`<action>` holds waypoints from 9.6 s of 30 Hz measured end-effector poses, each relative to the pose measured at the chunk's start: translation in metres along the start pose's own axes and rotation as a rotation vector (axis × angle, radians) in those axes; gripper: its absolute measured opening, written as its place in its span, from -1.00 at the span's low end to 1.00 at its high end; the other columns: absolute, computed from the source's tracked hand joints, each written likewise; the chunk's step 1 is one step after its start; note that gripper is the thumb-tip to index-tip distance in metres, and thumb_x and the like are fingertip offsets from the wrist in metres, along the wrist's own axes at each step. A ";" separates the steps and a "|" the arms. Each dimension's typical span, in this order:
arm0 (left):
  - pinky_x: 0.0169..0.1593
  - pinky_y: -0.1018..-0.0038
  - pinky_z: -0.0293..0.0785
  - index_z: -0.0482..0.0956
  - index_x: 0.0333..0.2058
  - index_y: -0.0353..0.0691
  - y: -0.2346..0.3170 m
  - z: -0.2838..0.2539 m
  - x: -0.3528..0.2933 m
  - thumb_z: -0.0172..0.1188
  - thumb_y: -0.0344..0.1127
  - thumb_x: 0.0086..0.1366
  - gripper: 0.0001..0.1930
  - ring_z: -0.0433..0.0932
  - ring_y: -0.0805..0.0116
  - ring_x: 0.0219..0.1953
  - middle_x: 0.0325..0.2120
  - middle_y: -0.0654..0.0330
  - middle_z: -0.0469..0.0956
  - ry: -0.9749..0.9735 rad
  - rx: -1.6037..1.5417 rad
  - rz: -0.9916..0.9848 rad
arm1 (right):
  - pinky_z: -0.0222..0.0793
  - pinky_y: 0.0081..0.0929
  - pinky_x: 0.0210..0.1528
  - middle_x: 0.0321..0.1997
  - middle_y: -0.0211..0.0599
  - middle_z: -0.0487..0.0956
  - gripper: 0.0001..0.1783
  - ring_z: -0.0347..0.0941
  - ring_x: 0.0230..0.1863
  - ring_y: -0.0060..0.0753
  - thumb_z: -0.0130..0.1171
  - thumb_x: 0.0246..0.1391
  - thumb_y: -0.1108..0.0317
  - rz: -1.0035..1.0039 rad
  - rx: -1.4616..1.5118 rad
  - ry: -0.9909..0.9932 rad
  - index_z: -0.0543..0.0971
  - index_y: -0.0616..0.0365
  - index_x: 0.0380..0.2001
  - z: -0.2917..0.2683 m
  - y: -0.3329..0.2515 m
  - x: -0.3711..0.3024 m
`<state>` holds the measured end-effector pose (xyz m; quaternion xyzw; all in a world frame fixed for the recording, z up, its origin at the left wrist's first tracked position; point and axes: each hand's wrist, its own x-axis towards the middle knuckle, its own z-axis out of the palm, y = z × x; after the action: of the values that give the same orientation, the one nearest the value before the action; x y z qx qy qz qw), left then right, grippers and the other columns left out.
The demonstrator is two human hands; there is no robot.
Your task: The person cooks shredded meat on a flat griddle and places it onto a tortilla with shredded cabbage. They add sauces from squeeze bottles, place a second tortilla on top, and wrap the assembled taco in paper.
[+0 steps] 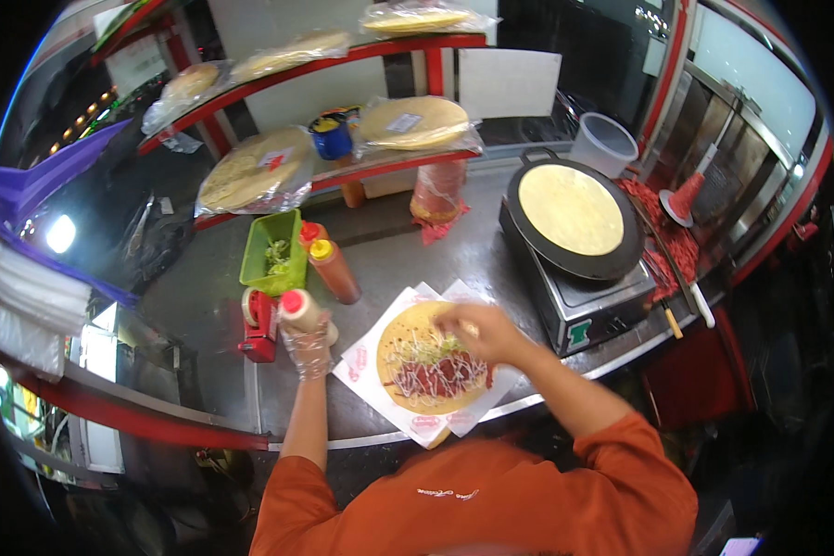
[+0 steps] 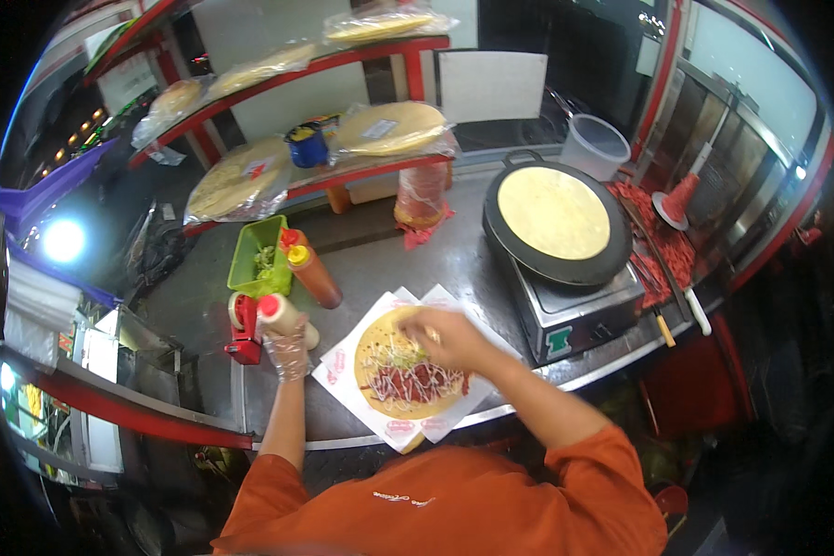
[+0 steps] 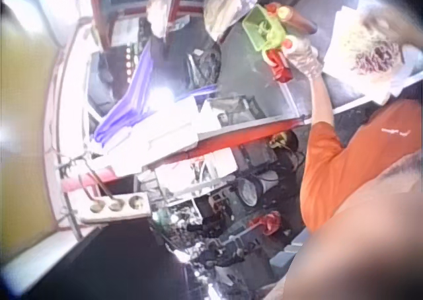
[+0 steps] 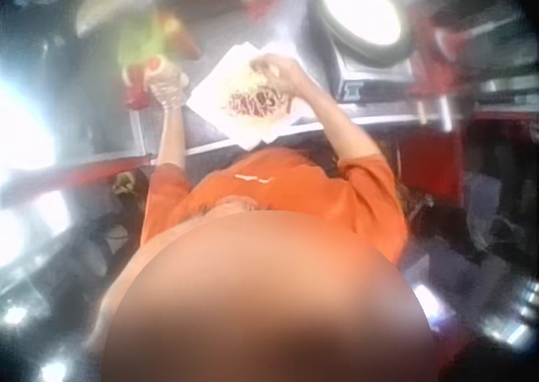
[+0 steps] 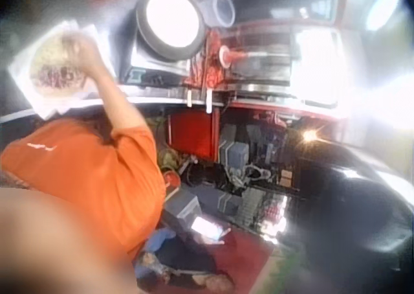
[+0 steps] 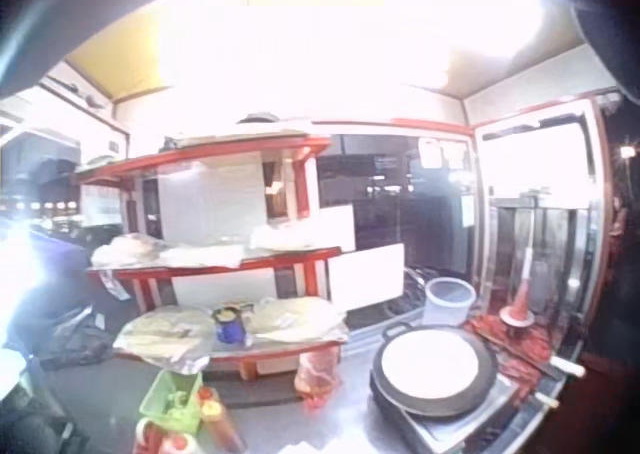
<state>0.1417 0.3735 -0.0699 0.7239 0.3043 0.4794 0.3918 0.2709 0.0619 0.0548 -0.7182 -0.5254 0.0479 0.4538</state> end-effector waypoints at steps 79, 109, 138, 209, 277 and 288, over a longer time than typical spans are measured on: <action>-0.16 0.22 0.61 0.50 -0.08 -0.25 0.381 0.194 -0.134 0.00 0.14 0.40 -0.50 0.62 0.18 -0.25 -0.25 0.08 0.59 -1.526 -1.223 -1.203 | 0.50 -0.25 -0.11 -0.18 -0.12 0.60 -0.82 0.58 -0.22 -0.04 0.25 0.11 0.38 -0.066 -0.570 0.354 0.63 0.33 -0.37 -0.218 -0.074 -0.124; -0.17 0.33 0.64 0.55 -0.10 -0.27 0.352 0.173 -0.122 0.06 0.10 0.41 -0.52 0.65 0.23 -0.25 -0.26 0.04 0.64 -1.249 -1.287 -1.097 | 0.44 -0.19 0.06 -0.18 -0.22 0.60 -0.77 0.54 -0.16 -0.30 0.34 -0.20 0.38 -0.287 -0.947 0.448 0.60 0.26 -0.42 -0.175 -0.070 -0.105; 0.18 0.01 0.48 0.38 0.12 -0.31 0.321 0.170 -0.103 0.01 0.21 0.42 -0.36 0.56 -0.08 0.08 0.03 -0.20 0.52 -0.973 -1.504 -1.161 | 0.38 -0.65 -0.21 -0.22 -0.37 0.57 -0.87 0.45 -0.24 -0.64 0.13 0.34 0.38 0.152 0.225 1.244 0.56 0.22 -0.18 -0.135 -0.033 -0.136; 0.13 0.10 0.54 0.27 0.25 -0.34 0.162 0.009 -0.077 0.11 -0.21 0.47 -0.51 0.54 0.14 0.07 0.10 0.03 0.47 -0.086 -0.954 -0.624 | 0.02 -0.57 -0.73 -0.52 -0.38 0.59 -0.64 0.24 -0.73 -0.65 0.18 0.28 0.07 1.130 0.067 0.150 0.66 0.18 -0.31 -0.416 0.130 -0.058; 0.17 0.36 0.58 0.46 0.09 -0.37 0.214 0.106 -0.032 0.15 -0.38 0.40 -0.66 0.56 0.23 0.06 0.00 0.03 0.59 -0.639 -0.748 -0.596 | 0.49 -0.31 0.05 -0.09 -0.24 0.58 -0.75 0.54 -0.01 -0.17 0.33 0.00 0.40 -0.029 -0.422 0.998 0.60 0.18 -0.22 -0.123 0.155 -0.251; 0.13 0.26 0.64 0.48 0.01 -0.53 0.212 0.131 -0.009 0.12 -0.50 0.36 -0.71 0.61 0.07 -0.01 -0.07 -0.08 0.61 -0.762 -0.857 -0.703 | 0.62 -0.39 -0.14 -0.31 -0.39 0.59 -0.83 0.61 -0.18 -0.33 0.33 0.00 0.35 -0.034 -0.461 1.109 0.54 0.09 -0.36 -0.118 0.157 -0.246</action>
<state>0.2746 0.2229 0.0773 0.4807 0.1451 0.1129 0.8574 0.3379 -0.2109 -0.0868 -0.7073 -0.2186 -0.4564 0.4936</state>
